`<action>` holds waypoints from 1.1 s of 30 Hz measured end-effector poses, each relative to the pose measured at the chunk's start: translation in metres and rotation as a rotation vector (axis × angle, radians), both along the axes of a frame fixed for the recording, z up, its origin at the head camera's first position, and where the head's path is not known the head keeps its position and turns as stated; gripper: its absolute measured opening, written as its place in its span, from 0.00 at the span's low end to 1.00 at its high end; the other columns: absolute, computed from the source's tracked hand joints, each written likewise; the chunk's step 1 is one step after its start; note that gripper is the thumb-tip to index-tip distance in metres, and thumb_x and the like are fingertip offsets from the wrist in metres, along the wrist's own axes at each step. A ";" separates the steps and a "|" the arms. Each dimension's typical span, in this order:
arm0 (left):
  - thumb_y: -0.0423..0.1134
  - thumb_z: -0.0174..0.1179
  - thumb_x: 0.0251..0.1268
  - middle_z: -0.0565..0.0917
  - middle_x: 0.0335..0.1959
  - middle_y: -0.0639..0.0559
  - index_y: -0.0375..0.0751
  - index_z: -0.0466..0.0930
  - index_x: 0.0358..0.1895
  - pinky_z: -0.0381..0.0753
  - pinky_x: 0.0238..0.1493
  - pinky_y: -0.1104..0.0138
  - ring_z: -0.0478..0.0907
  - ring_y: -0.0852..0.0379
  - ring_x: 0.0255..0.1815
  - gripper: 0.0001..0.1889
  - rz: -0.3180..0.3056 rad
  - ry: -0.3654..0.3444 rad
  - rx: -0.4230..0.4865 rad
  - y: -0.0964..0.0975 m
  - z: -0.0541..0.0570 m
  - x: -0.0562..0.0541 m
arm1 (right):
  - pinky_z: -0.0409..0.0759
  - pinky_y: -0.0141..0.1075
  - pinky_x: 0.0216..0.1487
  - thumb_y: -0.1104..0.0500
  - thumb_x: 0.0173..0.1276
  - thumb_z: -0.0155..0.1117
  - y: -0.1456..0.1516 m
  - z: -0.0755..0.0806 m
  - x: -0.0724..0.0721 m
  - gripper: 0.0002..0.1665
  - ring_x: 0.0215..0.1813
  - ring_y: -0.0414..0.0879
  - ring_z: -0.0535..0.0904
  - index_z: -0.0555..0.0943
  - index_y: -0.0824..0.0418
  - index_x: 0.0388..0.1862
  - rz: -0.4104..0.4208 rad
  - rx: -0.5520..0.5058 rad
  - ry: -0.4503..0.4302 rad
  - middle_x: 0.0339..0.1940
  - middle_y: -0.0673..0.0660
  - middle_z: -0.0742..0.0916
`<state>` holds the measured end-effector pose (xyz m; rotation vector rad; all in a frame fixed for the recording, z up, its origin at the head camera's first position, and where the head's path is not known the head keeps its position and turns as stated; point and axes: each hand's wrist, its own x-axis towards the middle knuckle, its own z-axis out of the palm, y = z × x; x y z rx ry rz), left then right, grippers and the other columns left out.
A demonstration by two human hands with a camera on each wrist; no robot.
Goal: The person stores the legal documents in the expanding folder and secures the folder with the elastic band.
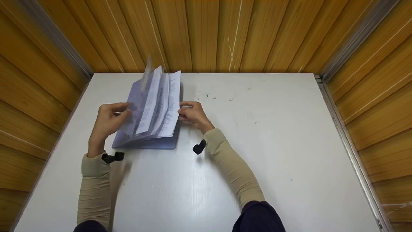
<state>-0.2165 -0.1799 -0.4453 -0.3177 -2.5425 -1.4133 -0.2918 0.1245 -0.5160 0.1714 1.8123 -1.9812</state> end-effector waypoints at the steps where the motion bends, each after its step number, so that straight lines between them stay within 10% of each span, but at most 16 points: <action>1: 0.28 0.62 0.68 0.90 0.52 0.33 0.26 0.89 0.55 0.83 0.42 0.75 0.91 0.40 0.49 0.16 0.000 0.000 -0.002 0.000 0.000 0.000 | 0.86 0.48 0.61 0.70 0.74 0.67 -0.001 0.000 0.000 0.25 0.39 0.44 0.91 0.81 0.66 0.69 -0.001 0.006 0.000 0.45 0.59 0.92; 16: 0.29 0.62 0.68 0.90 0.54 0.33 0.27 0.89 0.56 0.88 0.47 0.62 0.90 0.41 0.51 0.16 -0.002 -0.010 -0.006 0.001 0.001 -0.001 | 0.86 0.49 0.61 0.71 0.72 0.67 -0.017 0.000 0.002 0.26 0.37 0.44 0.89 0.82 0.66 0.69 -0.003 0.029 -0.001 0.40 0.54 0.91; 33: 0.29 0.62 0.69 0.90 0.52 0.31 0.24 0.87 0.56 0.79 0.39 0.81 0.91 0.39 0.49 0.16 -0.004 -0.001 0.003 0.004 0.002 0.001 | 0.89 0.41 0.53 0.75 0.71 0.63 -0.034 -0.006 0.003 0.26 0.39 0.44 0.90 0.81 0.72 0.67 -0.018 -0.004 -0.002 0.45 0.61 0.90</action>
